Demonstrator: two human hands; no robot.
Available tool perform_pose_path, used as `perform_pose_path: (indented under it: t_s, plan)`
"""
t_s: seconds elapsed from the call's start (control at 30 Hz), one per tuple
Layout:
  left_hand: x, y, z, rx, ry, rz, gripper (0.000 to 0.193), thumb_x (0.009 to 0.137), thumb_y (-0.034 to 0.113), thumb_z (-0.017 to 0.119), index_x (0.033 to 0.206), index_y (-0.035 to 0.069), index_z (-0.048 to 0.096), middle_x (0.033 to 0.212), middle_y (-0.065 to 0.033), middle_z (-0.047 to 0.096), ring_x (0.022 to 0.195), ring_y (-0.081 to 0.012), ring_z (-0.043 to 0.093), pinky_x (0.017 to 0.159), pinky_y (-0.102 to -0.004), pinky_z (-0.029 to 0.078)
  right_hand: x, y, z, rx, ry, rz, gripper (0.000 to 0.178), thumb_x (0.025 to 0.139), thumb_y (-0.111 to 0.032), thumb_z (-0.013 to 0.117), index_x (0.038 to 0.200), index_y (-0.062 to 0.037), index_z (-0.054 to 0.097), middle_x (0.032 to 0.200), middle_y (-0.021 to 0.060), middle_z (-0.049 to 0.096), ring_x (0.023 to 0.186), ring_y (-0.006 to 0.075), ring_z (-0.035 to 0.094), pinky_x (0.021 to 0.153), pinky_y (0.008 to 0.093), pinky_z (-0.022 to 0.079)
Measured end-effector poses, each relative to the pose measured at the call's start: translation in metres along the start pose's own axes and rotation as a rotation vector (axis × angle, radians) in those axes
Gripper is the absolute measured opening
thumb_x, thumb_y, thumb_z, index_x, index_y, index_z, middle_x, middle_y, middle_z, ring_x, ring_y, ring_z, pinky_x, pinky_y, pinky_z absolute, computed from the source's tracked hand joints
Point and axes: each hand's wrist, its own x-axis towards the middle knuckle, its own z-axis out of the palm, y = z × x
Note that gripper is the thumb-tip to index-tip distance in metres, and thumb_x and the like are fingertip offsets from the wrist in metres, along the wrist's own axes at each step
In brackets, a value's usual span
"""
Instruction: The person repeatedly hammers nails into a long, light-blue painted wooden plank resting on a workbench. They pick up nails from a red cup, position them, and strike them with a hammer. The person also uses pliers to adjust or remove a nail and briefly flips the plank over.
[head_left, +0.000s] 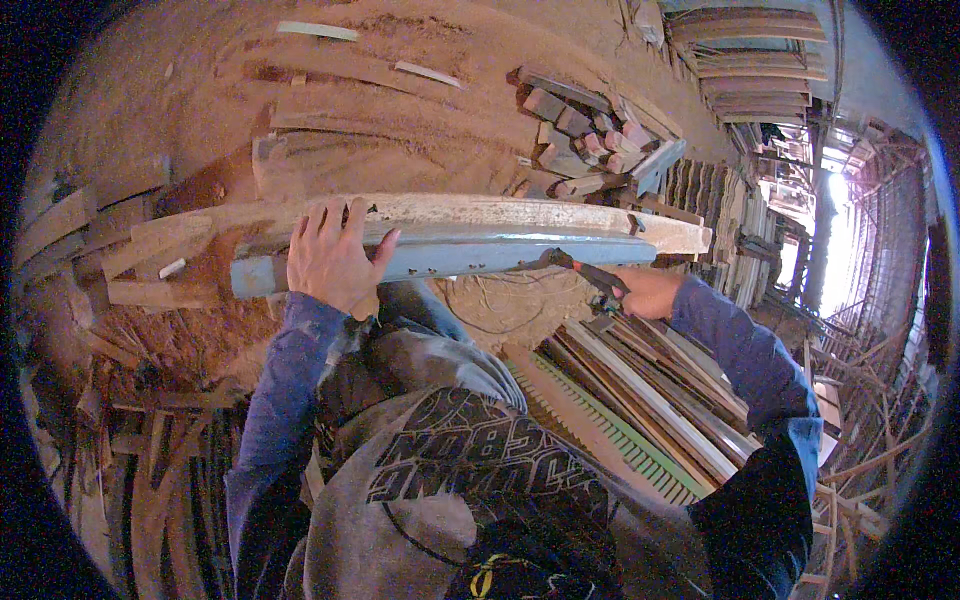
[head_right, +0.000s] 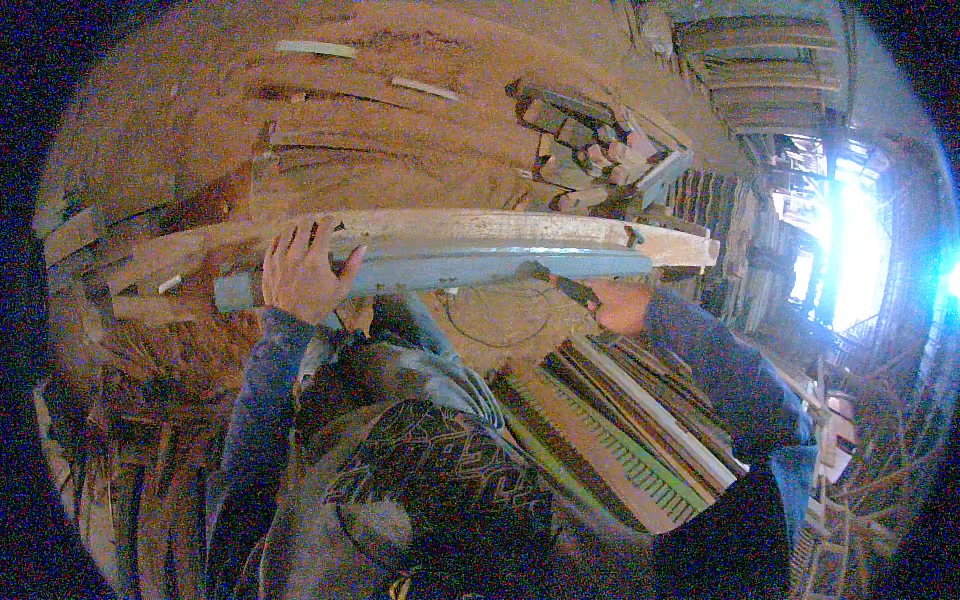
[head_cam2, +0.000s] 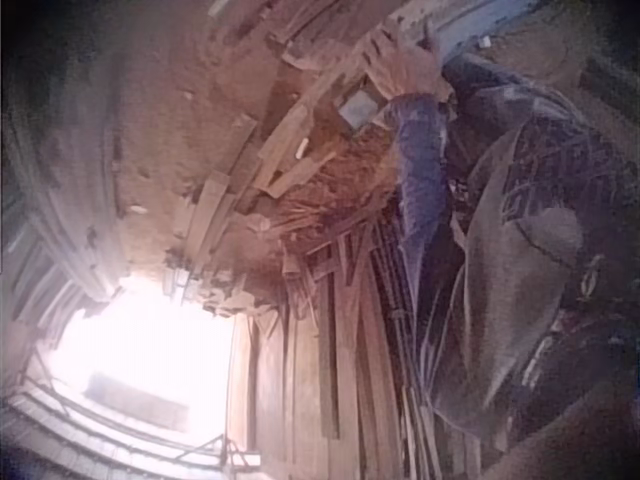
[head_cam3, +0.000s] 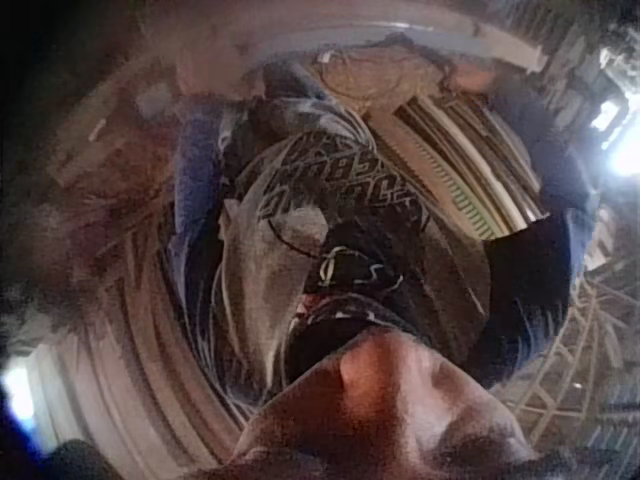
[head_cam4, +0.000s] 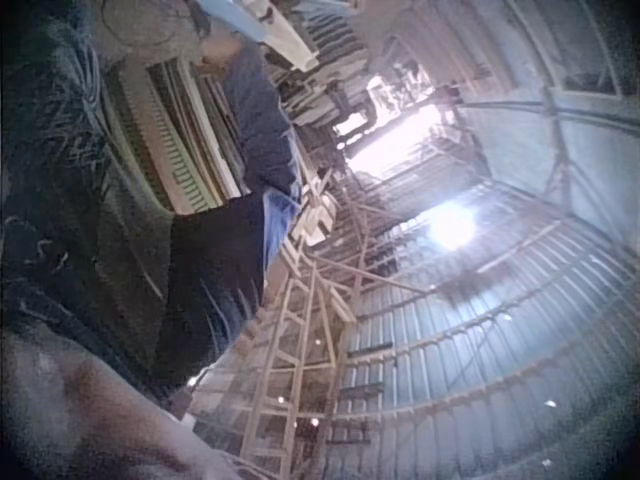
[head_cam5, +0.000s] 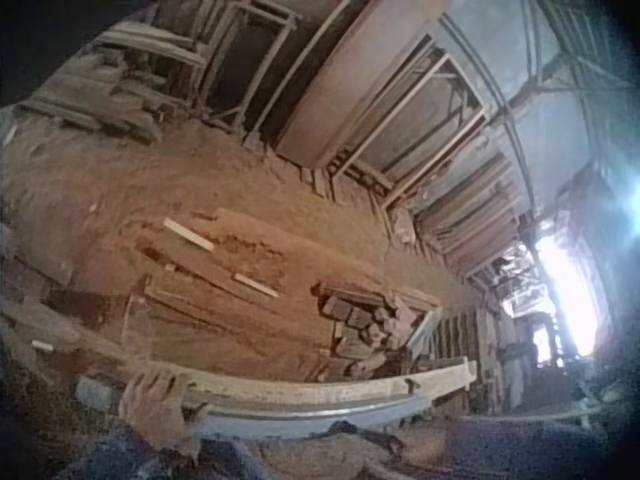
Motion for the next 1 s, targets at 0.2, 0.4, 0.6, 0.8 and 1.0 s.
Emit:
perform_pose_path:
  t_s: [0.2, 0.4, 0.6, 0.8, 1.0]
  plan:
    - [0.003, -0.001, -0.003, -0.017, -0.048, -0.073, 0.048, 0.084, 0.049, 0.066, 0.109, 0.009, 0.066, 0.106, -0.0132, 0.065, 0.101, -0.0345, 0.063, 0.09, -0.047, 0.05, 0.004, -0.038, -0.021, 0.073, -0.088, 0.071, 0.026, 0.084, -0.019, 0.063, 0.101, -0.0033, 0.051, 0.086, 0.0161, 0.06, 0.084, 0.032, 0.059, 0.076, 0.0455, 0.045]
    - [0.005, -0.002, -0.006, -0.008, -0.085, -0.114, 0.045, 0.086, 0.047, 0.064, 0.107, 0.007, 0.067, 0.105, -0.0145, 0.067, 0.099, -0.0346, 0.063, 0.09, -0.0475, 0.049, -0.008, -0.016, 0.005, 0.042, 0.036, -0.042, 0.06, 0.085, -0.015, 0.058, 0.142, -0.0059, 0.044, 0.116, 0.027, 0.064, 0.107, 0.0428, 0.064, 0.095, 0.0499, 0.051]
    - [0.006, -0.005, -0.012, 0.038, -0.114, -0.083, 0.043, 0.088, 0.046, 0.062, 0.106, 0.007, 0.067, 0.103, -0.0149, 0.068, 0.099, -0.0354, 0.064, 0.089, -0.0475, 0.049, 0.009, 0.041, 0.034, 0.068, 0.076, -0.098, 0.046, 0.086, -0.015, 0.062, 0.128, -0.0041, 0.048, 0.105, 0.0263, 0.062, 0.1, 0.0447, 0.062, 0.089, 0.0518, 0.048]
    - [0.009, -0.003, -0.018, 0.099, -0.152, -0.116, 0.042, 0.089, 0.046, 0.062, 0.105, 0.008, 0.068, 0.105, -0.0156, 0.068, 0.1, -0.0357, 0.065, 0.089, -0.047, 0.051, 0.015, 0.065, 0.037, 0.0, 0.262, -0.329, 0.032, 0.087, -0.014, 0.063, 0.113, 0.0005, 0.052, 0.093, 0.0249, 0.063, 0.093, 0.0463, 0.062, 0.083, 0.0525, 0.048]
    - [0.01, -0.002, -0.022, 0.177, -0.171, -0.113, 0.043, 0.089, 0.047, 0.061, 0.107, 0.009, 0.069, 0.11, -0.0164, 0.069, 0.1, -0.0369, 0.065, 0.09, -0.0471, 0.052, 0.002, 0.004, 0.019, -0.206, 0.098, -0.023, 0.039, 0.09, -0.02, 0.062, 0.123, -0.0023, 0.048, 0.097, 0.0266, 0.066, 0.094, 0.047, 0.064, 0.08, 0.0561, 0.05]
